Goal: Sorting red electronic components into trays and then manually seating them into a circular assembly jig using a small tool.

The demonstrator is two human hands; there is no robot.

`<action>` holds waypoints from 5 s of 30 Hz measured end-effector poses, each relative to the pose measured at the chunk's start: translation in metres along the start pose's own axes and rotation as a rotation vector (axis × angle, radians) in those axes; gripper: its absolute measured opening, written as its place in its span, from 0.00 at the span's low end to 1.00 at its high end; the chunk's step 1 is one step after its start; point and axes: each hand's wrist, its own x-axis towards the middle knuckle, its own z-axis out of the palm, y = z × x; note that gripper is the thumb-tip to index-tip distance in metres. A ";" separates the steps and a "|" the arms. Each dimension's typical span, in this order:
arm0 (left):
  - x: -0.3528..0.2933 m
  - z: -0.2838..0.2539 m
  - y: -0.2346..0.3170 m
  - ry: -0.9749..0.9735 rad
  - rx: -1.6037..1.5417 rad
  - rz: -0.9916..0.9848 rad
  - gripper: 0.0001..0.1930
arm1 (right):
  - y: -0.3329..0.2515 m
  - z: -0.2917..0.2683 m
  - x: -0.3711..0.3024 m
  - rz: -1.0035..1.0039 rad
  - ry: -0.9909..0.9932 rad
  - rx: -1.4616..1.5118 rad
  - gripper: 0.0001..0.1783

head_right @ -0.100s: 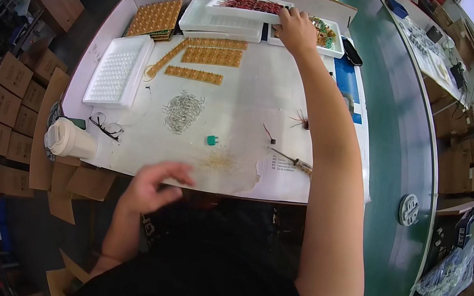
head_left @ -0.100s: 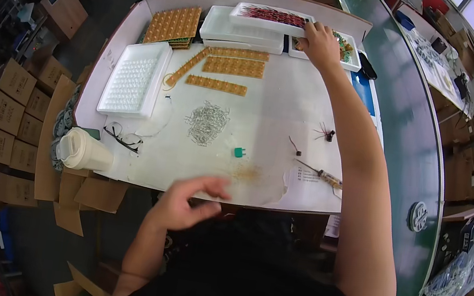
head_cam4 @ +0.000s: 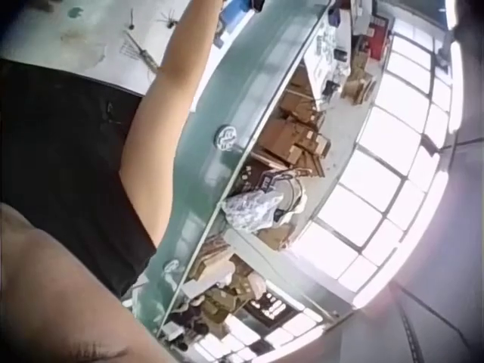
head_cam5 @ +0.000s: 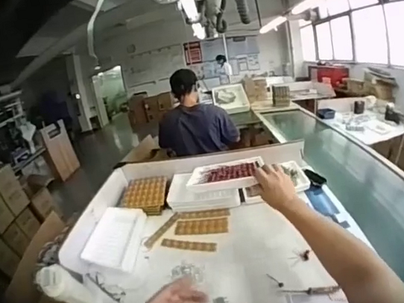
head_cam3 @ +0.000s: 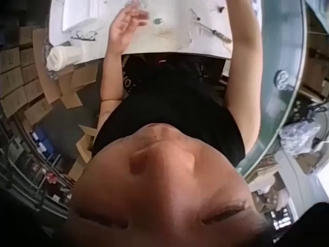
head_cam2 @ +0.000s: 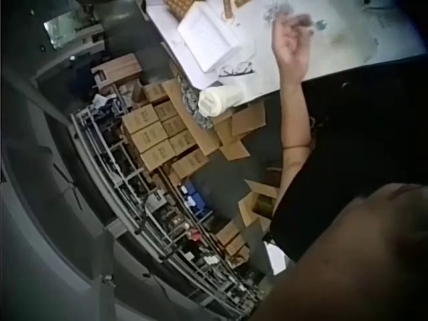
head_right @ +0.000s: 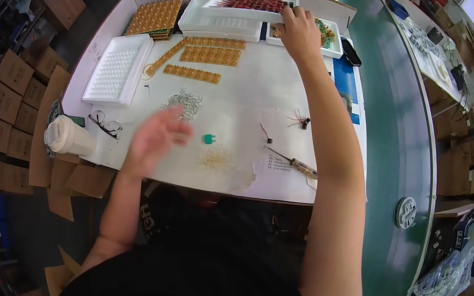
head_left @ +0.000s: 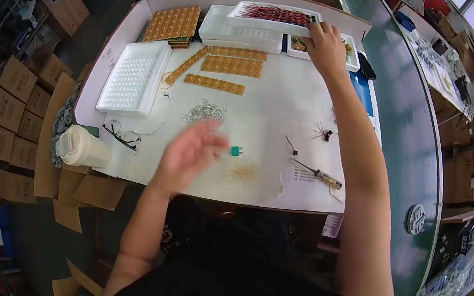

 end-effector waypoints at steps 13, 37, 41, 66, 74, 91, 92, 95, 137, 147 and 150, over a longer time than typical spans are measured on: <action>0.052 -0.004 -0.029 -0.046 -0.900 -0.108 0.32 | -0.114 -0.195 -0.156 -0.099 -0.206 0.209 0.22; 0.015 -0.026 -0.058 0.023 -0.982 -0.076 0.31 | -0.215 -0.058 -0.096 -0.515 -0.347 0.533 0.24; 0.032 -0.026 -0.064 -0.042 -0.999 -0.069 0.30 | -0.208 -0.046 -0.090 -0.487 -0.275 0.611 0.13; 0.071 -0.013 -0.061 0.231 -0.887 -0.095 0.33 | 0.039 -0.036 -0.087 0.258 -0.539 0.268 0.27; 0.073 -0.015 -0.058 0.040 -0.978 -0.075 0.35 | -0.135 -0.044 -0.067 -0.520 -0.209 0.675 0.24; 0.065 -0.024 -0.061 0.163 -0.939 -0.089 0.33 | -0.074 -0.053 -0.061 0.655 0.359 1.815 0.30; 0.064 -0.025 -0.060 0.173 -0.937 -0.088 0.33 | -0.034 -0.061 -0.058 0.562 0.253 1.967 0.30; 0.065 -0.023 -0.057 0.202 -0.939 -0.079 0.32 | 0.036 -0.052 -0.068 0.498 -0.124 1.542 0.27; 0.058 -0.025 -0.055 0.124 -1.036 -0.044 0.33 | -0.105 -0.041 -0.061 -0.446 -0.275 0.460 0.18; 0.061 -0.030 -0.054 0.257 -0.938 -0.105 0.33 | -0.003 -0.042 -0.069 0.552 0.143 1.922 0.29; 0.064 -0.026 -0.050 0.302 -0.913 -0.059 0.32 | 0.031 -0.051 -0.076 0.511 -0.333 0.841 0.22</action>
